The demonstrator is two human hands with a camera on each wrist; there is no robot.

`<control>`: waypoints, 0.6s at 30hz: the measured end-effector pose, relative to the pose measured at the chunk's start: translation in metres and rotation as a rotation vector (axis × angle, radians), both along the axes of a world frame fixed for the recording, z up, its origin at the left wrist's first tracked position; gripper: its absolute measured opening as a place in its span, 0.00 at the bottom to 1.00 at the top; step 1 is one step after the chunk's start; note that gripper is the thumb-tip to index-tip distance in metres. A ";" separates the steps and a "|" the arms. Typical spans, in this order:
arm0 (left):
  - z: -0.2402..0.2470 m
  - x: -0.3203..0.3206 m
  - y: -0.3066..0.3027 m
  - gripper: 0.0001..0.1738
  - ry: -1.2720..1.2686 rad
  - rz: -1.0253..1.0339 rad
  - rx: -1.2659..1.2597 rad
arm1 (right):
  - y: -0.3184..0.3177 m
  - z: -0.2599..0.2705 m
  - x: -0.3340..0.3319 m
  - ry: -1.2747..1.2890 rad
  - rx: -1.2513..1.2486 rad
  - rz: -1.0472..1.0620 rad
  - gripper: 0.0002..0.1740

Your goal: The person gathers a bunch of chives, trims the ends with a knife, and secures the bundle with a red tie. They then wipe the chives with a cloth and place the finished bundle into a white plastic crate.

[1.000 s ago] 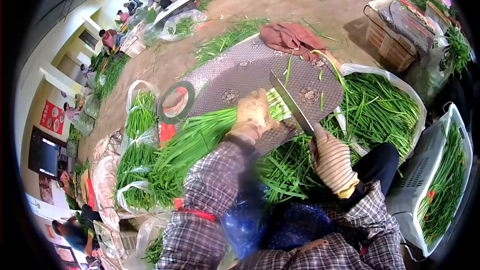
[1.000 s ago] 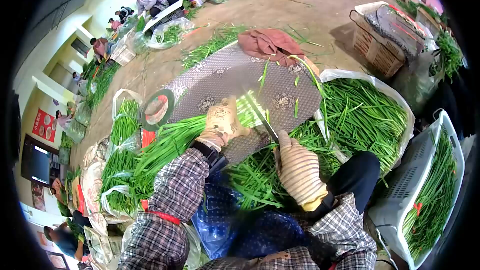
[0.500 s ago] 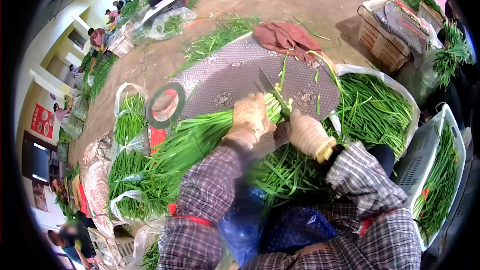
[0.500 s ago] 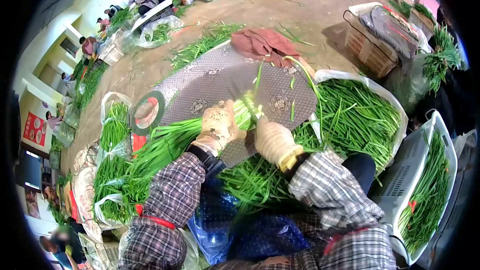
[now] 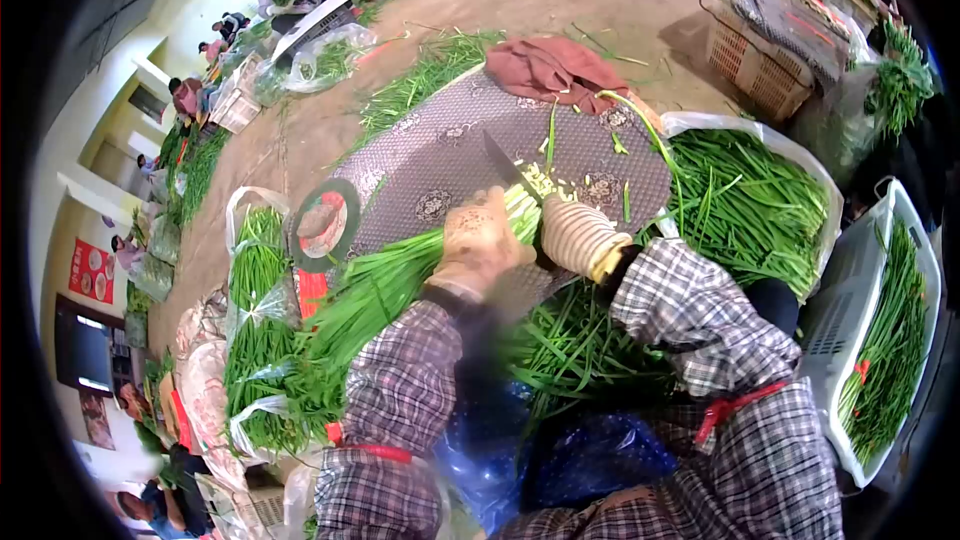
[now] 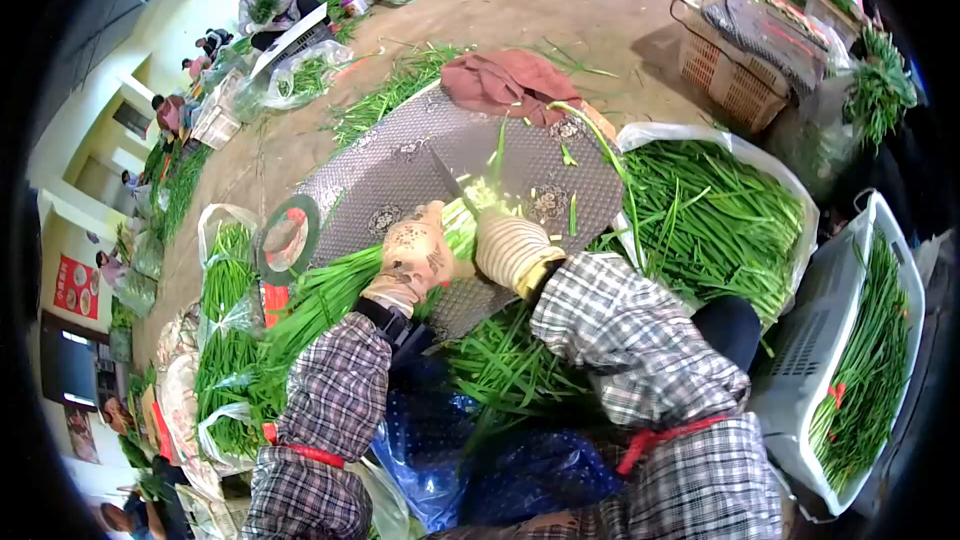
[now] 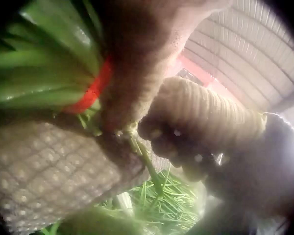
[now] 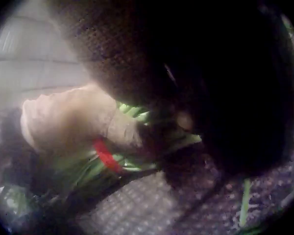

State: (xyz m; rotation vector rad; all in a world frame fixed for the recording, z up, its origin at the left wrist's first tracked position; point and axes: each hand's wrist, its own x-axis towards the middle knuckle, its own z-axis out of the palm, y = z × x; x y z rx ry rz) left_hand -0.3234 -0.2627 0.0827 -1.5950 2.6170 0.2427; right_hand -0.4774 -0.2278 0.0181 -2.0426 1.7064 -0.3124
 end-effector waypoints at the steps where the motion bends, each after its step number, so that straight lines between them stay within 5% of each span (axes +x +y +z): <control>1: -0.001 0.002 -0.003 0.49 0.055 0.000 0.039 | 0.010 0.031 0.000 -0.039 0.189 -0.068 0.14; 2: -0.011 0.008 -0.004 0.51 0.137 -0.061 -0.039 | 0.028 0.049 -0.001 -0.108 0.395 -0.158 0.16; 3: -0.012 0.012 -0.002 0.51 0.140 -0.052 -0.038 | 0.056 0.064 0.001 0.016 0.292 -0.160 0.14; 4: -0.010 0.015 0.001 0.53 0.180 -0.110 -0.084 | 0.074 0.014 -0.022 0.586 -0.043 0.448 0.14; 5: -0.007 0.015 0.001 0.54 0.219 -0.171 -0.135 | 0.088 0.067 -0.014 0.160 0.379 -0.019 0.20; 6: -0.004 0.014 -0.002 0.68 0.150 -0.130 -0.008 | 0.103 0.039 -0.035 0.117 0.089 0.082 0.17; 9: 0.016 0.019 0.022 0.70 0.084 -0.240 -0.148 | 0.072 0.078 -0.057 -0.005 0.078 -0.143 0.13; 11: 0.023 0.034 0.033 0.67 -0.089 -0.132 -0.052 | 0.023 0.059 -0.074 -0.022 -0.067 -0.238 0.10; 13: 0.004 0.070 0.031 0.65 -0.002 -0.048 -0.123 | -0.022 0.047 -0.084 0.092 -0.281 -0.178 0.09; 18: 0.027 0.102 0.044 0.59 0.096 0.043 -0.147 | -0.040 0.034 -0.076 0.183 -0.174 -0.032 0.14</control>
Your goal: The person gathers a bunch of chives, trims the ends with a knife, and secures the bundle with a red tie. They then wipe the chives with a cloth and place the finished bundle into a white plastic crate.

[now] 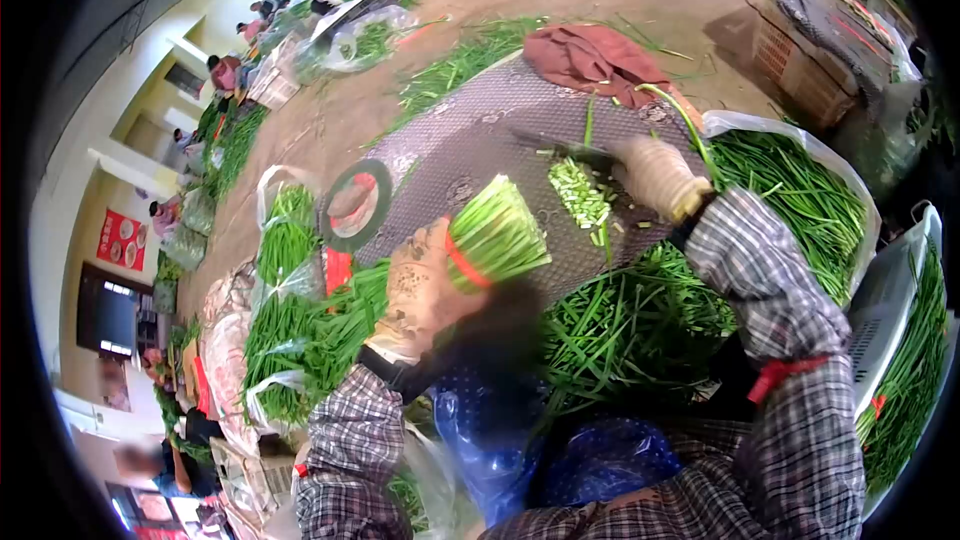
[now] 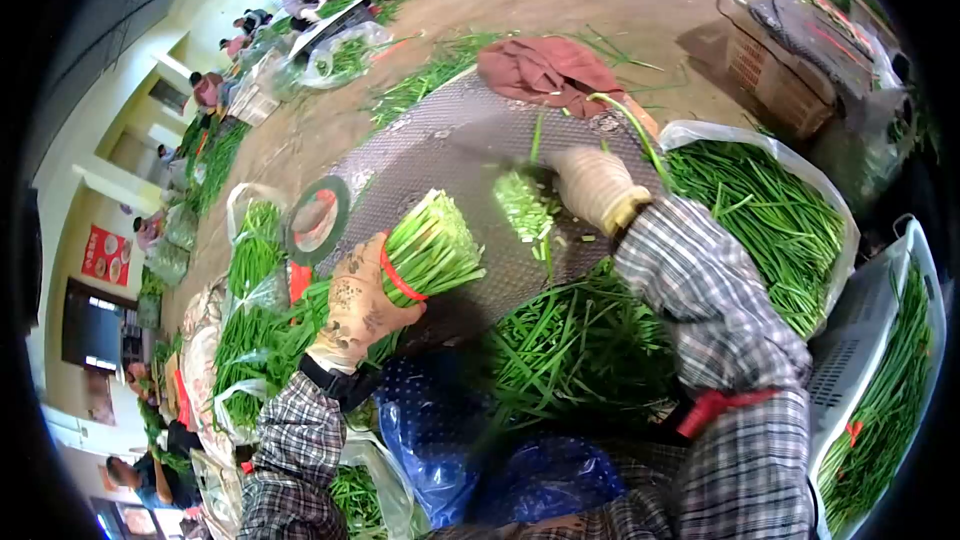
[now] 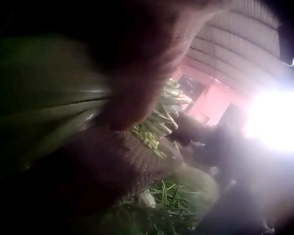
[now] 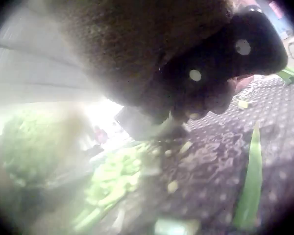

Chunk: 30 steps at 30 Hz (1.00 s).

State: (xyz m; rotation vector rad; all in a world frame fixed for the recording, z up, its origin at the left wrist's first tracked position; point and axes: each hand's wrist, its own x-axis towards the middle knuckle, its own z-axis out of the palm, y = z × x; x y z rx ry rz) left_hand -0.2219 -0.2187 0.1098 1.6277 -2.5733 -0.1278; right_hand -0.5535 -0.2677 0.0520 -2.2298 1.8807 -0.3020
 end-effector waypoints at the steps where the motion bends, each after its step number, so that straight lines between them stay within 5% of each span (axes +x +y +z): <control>1: 0.008 0.005 0.006 0.59 -0.006 0.027 -0.007 | 0.018 0.009 0.009 0.029 0.115 0.079 0.14; 3: 0.028 0.005 0.016 0.59 -0.077 0.057 -0.082 | 0.071 0.015 0.018 0.071 0.273 0.140 0.17; 5: 0.037 0.011 0.013 0.58 0.040 -0.030 -0.142 | 0.114 0.014 0.006 -0.200 0.335 0.227 0.18; 7: 0.062 0.001 0.014 0.58 -0.053 -0.119 -0.187 | 0.139 0.015 -0.003 -0.279 0.224 0.371 0.16; 9: 0.078 -0.009 0.019 0.57 -0.084 -0.123 -0.225 | 0.133 0.006 -0.011 -0.280 0.309 0.259 0.15; 11: 0.088 -0.013 0.017 0.55 -0.083 -0.452 -0.291 | 0.125 0.024 -0.015 -0.465 0.362 0.101 0.17; 15: 0.107 -0.034 0.031 0.53 -0.325 -0.675 -0.267 | 0.112 -0.011 -0.011 -0.426 -0.277 -0.119 0.23; 17: 0.069 -0.022 0.021 0.54 -0.308 -0.802 -0.420 | 0.131 -0.010 0.018 -1.094 -0.113 -0.241 0.23; 18: 0.060 -0.024 0.028 0.53 -0.293 -0.797 -0.394 | 0.140 -0.026 0.030 -1.468 0.198 -0.252 0.25; 19: 0.050 -0.028 0.034 0.53 -0.276 -0.799 -0.374 | 0.141 -0.028 0.045 -1.559 0.497 -0.170 0.24; 21: 0.021 -0.032 0.048 0.50 -0.213 -0.704 -0.372 | 0.156 -0.127 0.059 -1.129 0.063 0.120 0.22; 23: 0.003 -0.028 0.070 0.44 -0.022 -0.269 -0.228 | 0.180 -0.115 0.060 -0.596 -0.152 0.090 0.28; 24: -0.018 -0.021 0.080 0.41 0.210 -0.175 -0.255 | 0.188 -0.091 0.062 -0.693 -0.029 0.053 0.37; 25: -0.036 -0.015 0.094 0.39 0.443 -0.072 -0.276 | 0.191 -0.095 0.062 -1.426 0.142 -0.081 0.39; 27: -0.047 -0.017 0.131 0.33 0.836 0.319 0.135 | 0.199 -0.077 0.061 -1.283 0.130 -0.231 0.36; 29: -0.079 -0.022 0.147 0.34 1.534 0.405 0.581 | 0.211 -0.013 0.076 -1.645 0.297 -0.406 0.34; 30: -0.078 -0.028 0.149 0.34 1.477 0.440 0.673 | 0.212 -0.018 0.079 -1.442 0.162 -0.263 0.34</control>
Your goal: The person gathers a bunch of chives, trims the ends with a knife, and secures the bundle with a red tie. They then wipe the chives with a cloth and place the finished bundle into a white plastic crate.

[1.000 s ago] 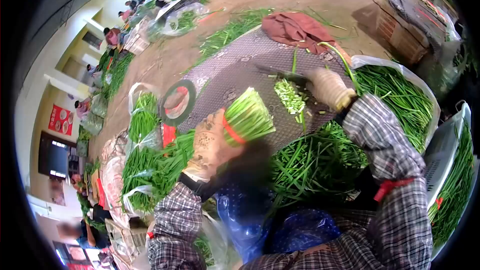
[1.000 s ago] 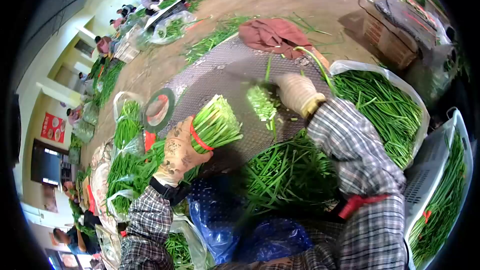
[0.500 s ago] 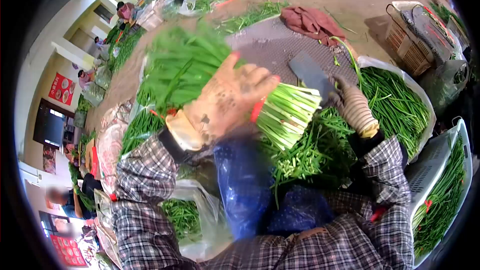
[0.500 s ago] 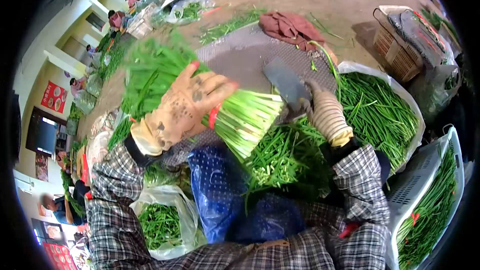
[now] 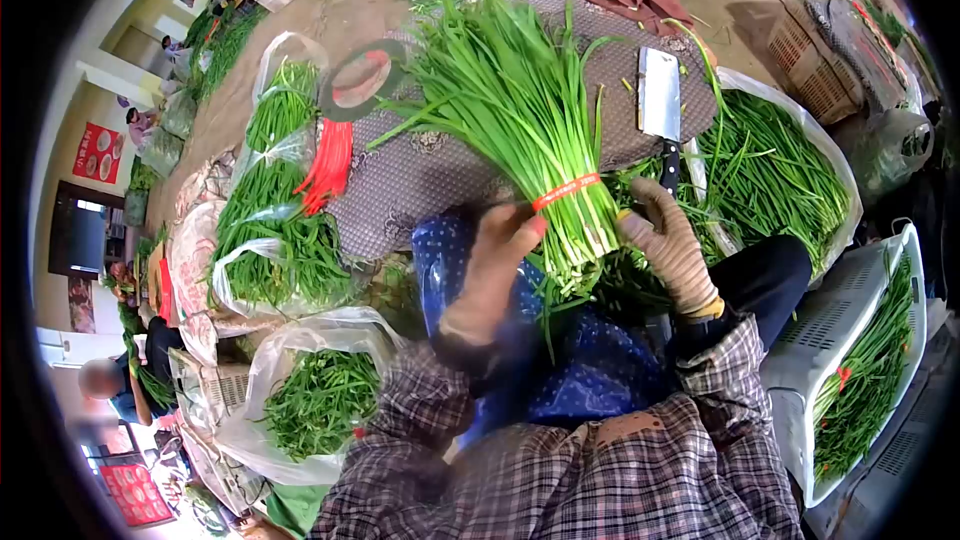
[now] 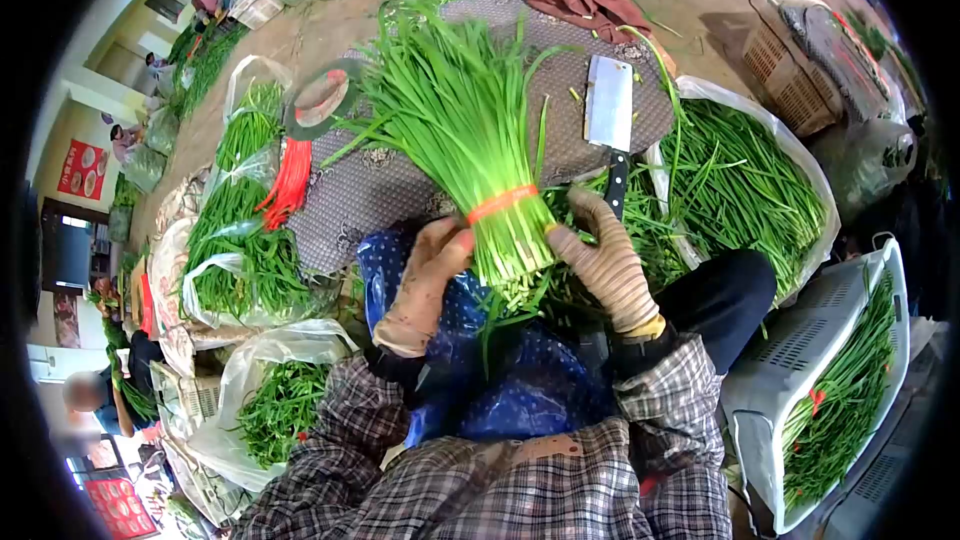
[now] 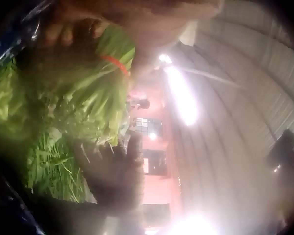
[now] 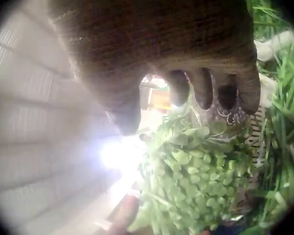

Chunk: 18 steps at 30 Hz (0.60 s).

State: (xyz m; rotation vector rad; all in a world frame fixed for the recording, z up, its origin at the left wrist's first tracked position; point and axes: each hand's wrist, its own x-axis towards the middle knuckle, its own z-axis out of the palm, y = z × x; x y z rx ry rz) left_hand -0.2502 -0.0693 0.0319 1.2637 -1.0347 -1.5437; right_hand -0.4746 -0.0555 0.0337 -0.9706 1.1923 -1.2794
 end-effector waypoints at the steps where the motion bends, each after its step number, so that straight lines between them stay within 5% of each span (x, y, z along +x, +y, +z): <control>1: 0.003 -0.005 -0.002 0.34 -0.030 -0.054 0.084 | 0.009 0.000 0.000 0.118 -0.015 0.012 0.31; 2: -0.003 -0.006 -0.017 0.35 0.048 -0.302 0.102 | 0.014 0.002 0.002 0.175 -0.026 0.025 0.28; 7: -0.006 -0.034 -0.027 0.33 0.236 -0.212 -0.007 | 0.023 0.011 0.015 0.536 -0.214 -0.078 0.12; 11: -0.015 -0.034 -0.029 0.30 0.346 -0.185 0.060 | 0.019 0.004 0.013 0.592 -0.296 -0.102 0.11; 14: -0.022 -0.035 -0.030 0.26 0.390 -0.190 -0.010 | 0.016 0.014 0.014 0.931 -0.367 -0.089 0.13; 17: -0.018 -0.038 -0.027 0.26 0.200 -0.102 0.018 | 0.014 0.029 0.015 0.966 -0.421 -0.035 0.13; 18: -0.021 -0.036 -0.027 0.27 0.343 -0.156 -0.025 | 0.011 0.032 0.018 0.937 -0.411 -0.016 0.12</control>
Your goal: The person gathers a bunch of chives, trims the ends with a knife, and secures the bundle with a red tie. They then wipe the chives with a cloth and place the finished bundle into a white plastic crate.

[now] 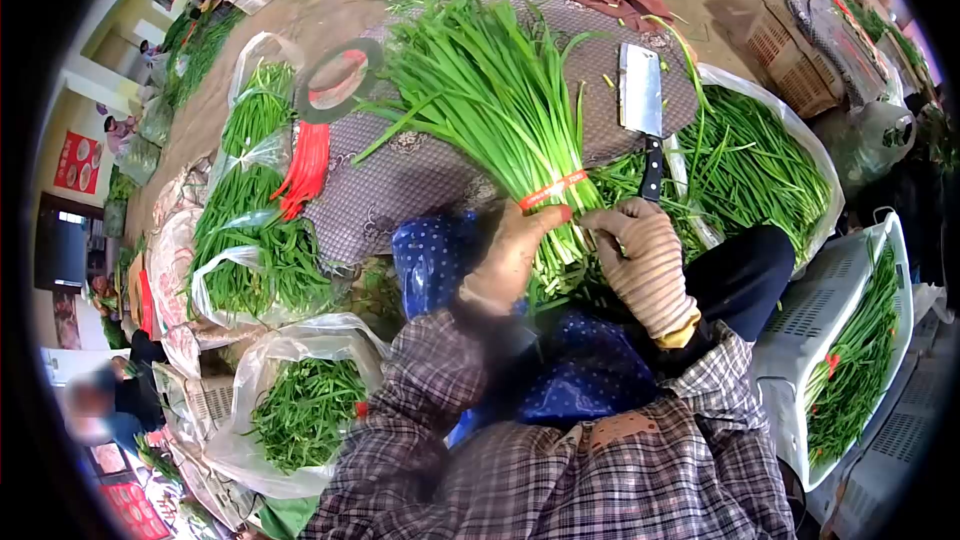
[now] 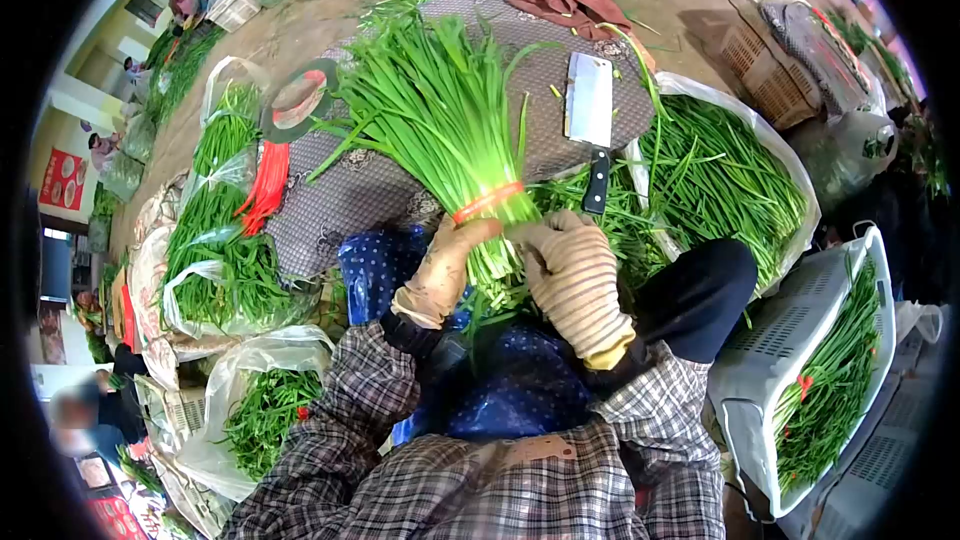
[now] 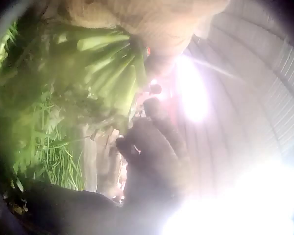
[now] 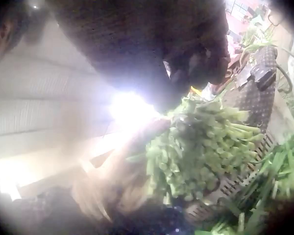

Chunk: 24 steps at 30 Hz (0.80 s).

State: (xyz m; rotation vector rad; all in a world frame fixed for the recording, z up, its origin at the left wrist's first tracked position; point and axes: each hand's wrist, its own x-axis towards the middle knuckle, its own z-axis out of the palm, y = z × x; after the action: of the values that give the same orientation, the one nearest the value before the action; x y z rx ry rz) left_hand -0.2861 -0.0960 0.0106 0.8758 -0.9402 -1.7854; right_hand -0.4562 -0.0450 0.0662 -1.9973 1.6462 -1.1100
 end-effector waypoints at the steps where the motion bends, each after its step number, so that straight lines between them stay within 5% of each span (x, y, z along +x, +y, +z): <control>1: -0.001 -0.001 0.000 0.27 0.003 -0.007 -0.004 | -0.004 -0.003 -0.001 0.003 -0.004 -0.007 0.12; 7: -0.005 -0.005 -0.002 0.28 -0.487 0.063 0.031 | -0.012 -0.010 0.001 0.275 0.019 -0.060 0.05; 8: -0.019 -0.007 -0.003 0.31 -0.295 0.053 -0.048 | -0.012 -0.009 0.002 0.340 0.081 -0.096 0.06; 12: -0.013 -0.016 0.006 0.42 -0.359 0.029 -0.030 | -0.015 -0.018 0.003 0.472 0.258 -0.178 0.12; 18: -0.041 -0.020 0.013 0.40 -0.476 0.145 -0.098 | -0.018 -0.035 0.008 0.575 0.383 -0.185 0.12; 24: -0.013 -0.025 0.013 0.39 -0.408 0.191 -0.026 | -0.027 -0.029 0.012 0.564 0.426 -0.212 0.15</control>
State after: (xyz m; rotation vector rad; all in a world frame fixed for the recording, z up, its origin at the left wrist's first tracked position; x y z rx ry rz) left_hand -0.3109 -0.0828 -0.0025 1.2986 -1.0909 -1.4551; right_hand -0.4447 -0.0723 0.0377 -1.9732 2.1788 -0.1972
